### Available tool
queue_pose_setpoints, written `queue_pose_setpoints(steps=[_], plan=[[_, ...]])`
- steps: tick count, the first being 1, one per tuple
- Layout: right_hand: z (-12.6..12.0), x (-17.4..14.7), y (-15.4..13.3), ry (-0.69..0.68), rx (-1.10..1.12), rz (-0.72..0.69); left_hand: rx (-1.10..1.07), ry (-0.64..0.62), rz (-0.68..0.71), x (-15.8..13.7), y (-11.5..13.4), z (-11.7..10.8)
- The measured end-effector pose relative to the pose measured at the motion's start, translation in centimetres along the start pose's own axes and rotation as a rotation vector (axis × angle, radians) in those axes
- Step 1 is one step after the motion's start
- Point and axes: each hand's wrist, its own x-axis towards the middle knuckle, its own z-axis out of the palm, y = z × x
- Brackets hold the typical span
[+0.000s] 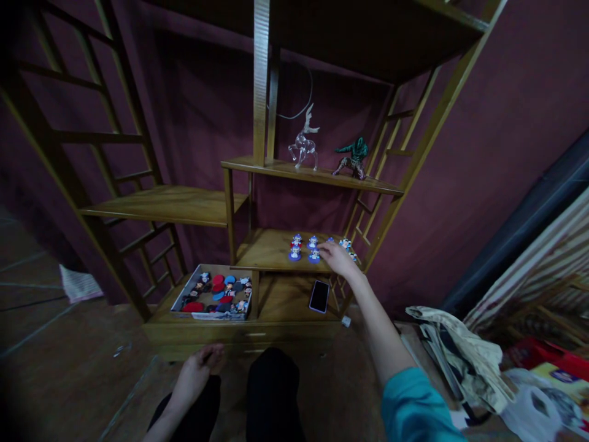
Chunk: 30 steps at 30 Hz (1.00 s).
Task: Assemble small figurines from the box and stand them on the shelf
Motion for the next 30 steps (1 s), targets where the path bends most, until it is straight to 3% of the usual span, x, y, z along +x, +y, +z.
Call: queue_pose_setpoints(steps=[4,10,14,18,25,30], plan=[[3.6,-5.0,0.1,0.078,0.168,0.069,0.011,-0.018,0.008,-0.3,0.3,-0.1],[11.5,-9.6,-2.7,-0.01,0.474,0.178,0.115,0.007,0.018,-0.9,-0.2,-0.4],[16.6,-10.0,-6.0,-0.145,0.658,0.192,0.118,0.02,-0.02,-0.9,-0.6,-1.1],[20.1,-9.7,-9.1,-0.191,0.824,0.216,0.0,0.022,-0.071,-0.5,-1.2,-2.4],[23.6,-9.7,-11.4,-0.148,1.049,0.298,-0.216,0.112,-0.212,1.0,-3.0,-5.5],[25.8,-9.1,-12.2,-0.104,1.072,0.376,-0.414,0.12,-0.341,2.2,-2.9,-5.2]])
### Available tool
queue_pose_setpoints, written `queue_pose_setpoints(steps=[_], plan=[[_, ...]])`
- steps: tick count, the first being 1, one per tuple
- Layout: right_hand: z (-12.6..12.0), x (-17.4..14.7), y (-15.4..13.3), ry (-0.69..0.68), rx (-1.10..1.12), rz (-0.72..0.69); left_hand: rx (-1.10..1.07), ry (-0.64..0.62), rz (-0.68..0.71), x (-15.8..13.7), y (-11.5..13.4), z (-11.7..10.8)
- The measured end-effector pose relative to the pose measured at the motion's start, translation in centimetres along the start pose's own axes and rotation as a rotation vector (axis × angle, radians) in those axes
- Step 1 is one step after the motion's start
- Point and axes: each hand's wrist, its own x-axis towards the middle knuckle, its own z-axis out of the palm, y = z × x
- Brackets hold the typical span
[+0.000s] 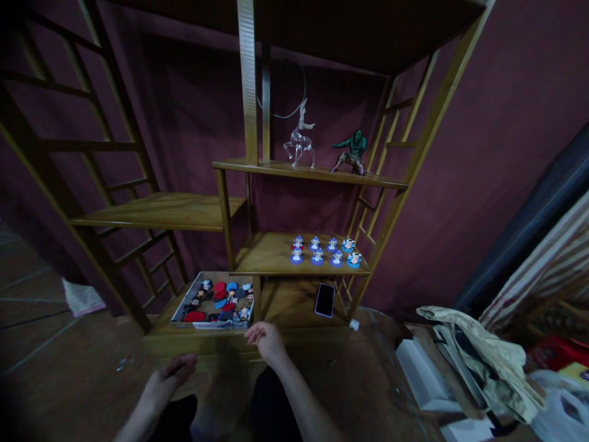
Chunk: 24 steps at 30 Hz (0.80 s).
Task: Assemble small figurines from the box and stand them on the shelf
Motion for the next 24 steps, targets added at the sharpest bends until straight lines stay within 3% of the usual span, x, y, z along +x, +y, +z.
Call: queue_pose_setpoints(steps=[8,16,24], plan=[[3.5,1.3,3.0,-0.092,-0.055,0.036,-0.246,-0.009,-0.029,0.3,2.6,3.7],[5.9,2.9,5.9,-0.233,-0.104,0.094,-0.605,0.261,-0.045,4.4,4.1,1.2],[7.8,9.3,5.3,-0.14,-0.161,0.015,-0.852,0.385,-0.068,10.2,5.8,0.4]])
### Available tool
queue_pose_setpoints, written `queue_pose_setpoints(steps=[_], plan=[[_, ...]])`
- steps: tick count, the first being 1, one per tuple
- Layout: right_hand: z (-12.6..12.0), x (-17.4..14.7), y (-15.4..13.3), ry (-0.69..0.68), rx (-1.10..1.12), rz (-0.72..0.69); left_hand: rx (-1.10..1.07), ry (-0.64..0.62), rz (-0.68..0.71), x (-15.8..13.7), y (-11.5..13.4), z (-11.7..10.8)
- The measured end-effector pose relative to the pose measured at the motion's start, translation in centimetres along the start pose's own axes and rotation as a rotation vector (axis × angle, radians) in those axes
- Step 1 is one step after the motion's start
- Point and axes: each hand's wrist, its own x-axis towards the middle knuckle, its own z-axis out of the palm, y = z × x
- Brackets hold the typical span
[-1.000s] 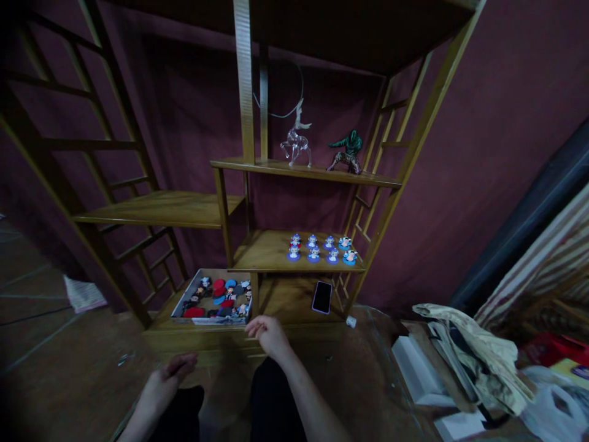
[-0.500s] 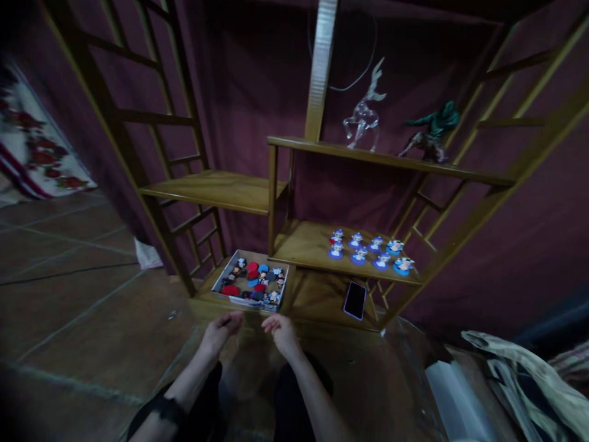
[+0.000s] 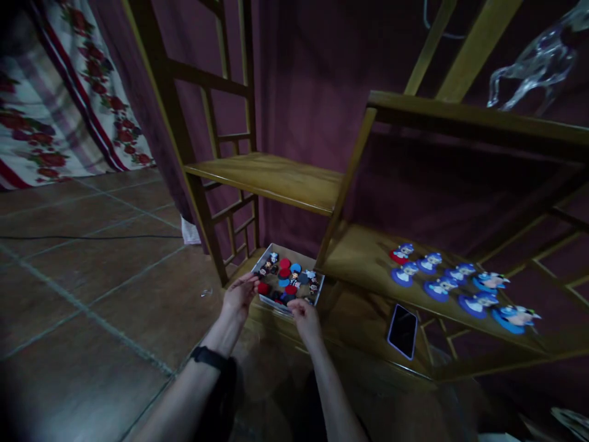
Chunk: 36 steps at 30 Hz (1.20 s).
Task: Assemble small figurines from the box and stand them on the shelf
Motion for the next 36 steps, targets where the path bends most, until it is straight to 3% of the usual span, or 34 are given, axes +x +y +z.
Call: queue_pose_setpoints(steps=[6,12,19,23,27,33,36], plan=[[0.2,4.8,2.5,0.033,-0.16,-0.069,-0.212,0.118,-0.24,3.3,0.9,-1.1],[1.6,8.7,2.5,-0.033,-0.333,-0.103,-0.3,0.066,-0.178,4.1,3.5,-0.7],[2.7,12.6,0.9,-0.057,-0.605,-0.151,-0.309,0.055,-0.229,4.8,4.3,-0.3],[2.1,11.9,0.8,-0.041,-0.752,-0.101,-0.311,0.032,-0.232,5.4,4.8,-0.4],[0.5,9.9,1.3,-0.045,-0.756,-0.05,-0.334,0.028,-0.232,5.7,5.4,-0.6],[-0.9,7.9,2.6,-0.281,-0.807,0.032,-0.334,0.021,-0.242,6.0,5.5,-0.6],[-0.5,7.5,2.7,-0.327,-0.811,0.041,-0.327,0.004,-0.259,6.0,5.3,-0.5]])
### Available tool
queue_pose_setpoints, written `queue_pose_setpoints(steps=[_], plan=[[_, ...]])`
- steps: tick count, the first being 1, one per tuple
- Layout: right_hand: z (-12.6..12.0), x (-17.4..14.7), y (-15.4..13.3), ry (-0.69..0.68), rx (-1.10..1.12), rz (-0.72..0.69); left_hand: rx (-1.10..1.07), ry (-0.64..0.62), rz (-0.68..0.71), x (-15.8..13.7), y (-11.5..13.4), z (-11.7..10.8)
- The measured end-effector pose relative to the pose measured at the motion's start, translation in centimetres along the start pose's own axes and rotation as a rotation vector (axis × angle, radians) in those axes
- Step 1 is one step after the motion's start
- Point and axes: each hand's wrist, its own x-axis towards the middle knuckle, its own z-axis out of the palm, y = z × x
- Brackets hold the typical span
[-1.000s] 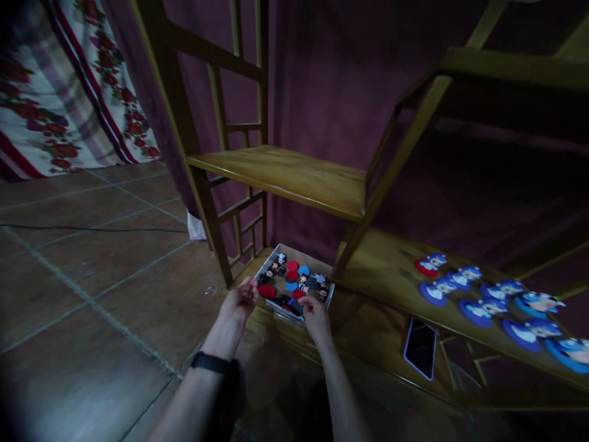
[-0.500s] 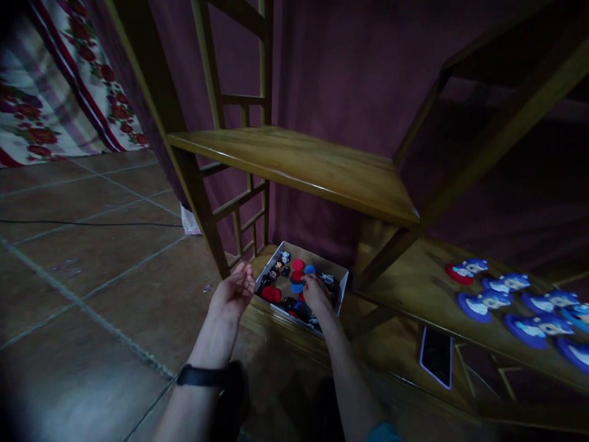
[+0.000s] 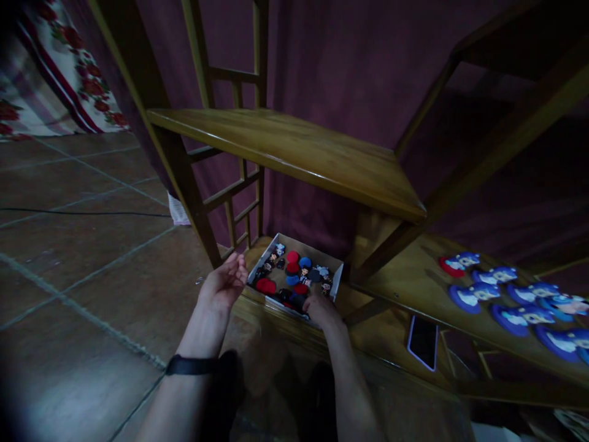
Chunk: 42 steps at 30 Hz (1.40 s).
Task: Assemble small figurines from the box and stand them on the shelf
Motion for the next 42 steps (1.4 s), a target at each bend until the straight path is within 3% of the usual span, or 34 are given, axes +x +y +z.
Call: queue_pose_setpoints(steps=[6,10,17,21,26,32,37,42], plan=[[-0.9,0.4,-0.3,0.063,0.046,-0.085,0.017,0.005,-0.005,-0.2,-0.3,0.2],[-1.7,0.6,0.9,0.128,0.035,0.015,0.028,-0.004,-0.016,-0.3,-0.6,0.3],[-0.2,0.1,0.3,-0.114,0.062,-0.005,0.054,0.001,-0.02,-0.4,-1.0,0.6],[0.7,0.5,-1.0,-0.171,0.093,-0.016,0.062,-0.001,-0.033,-0.4,-1.1,0.6],[1.0,1.0,-1.5,-0.089,0.138,-0.078,0.067,0.008,-0.04,-0.1,-1.2,0.6],[-0.7,1.1,-1.6,0.033,0.151,-0.09,0.07,0.005,-0.036,0.0,-1.0,0.4],[-1.0,0.7,-2.5,-0.083,0.191,-0.084,0.076,0.013,-0.038,-0.2,-0.8,0.4],[0.2,0.8,-4.8,-0.088,0.256,-0.18,0.063,0.002,-0.033,-0.2,-0.8,0.4]])
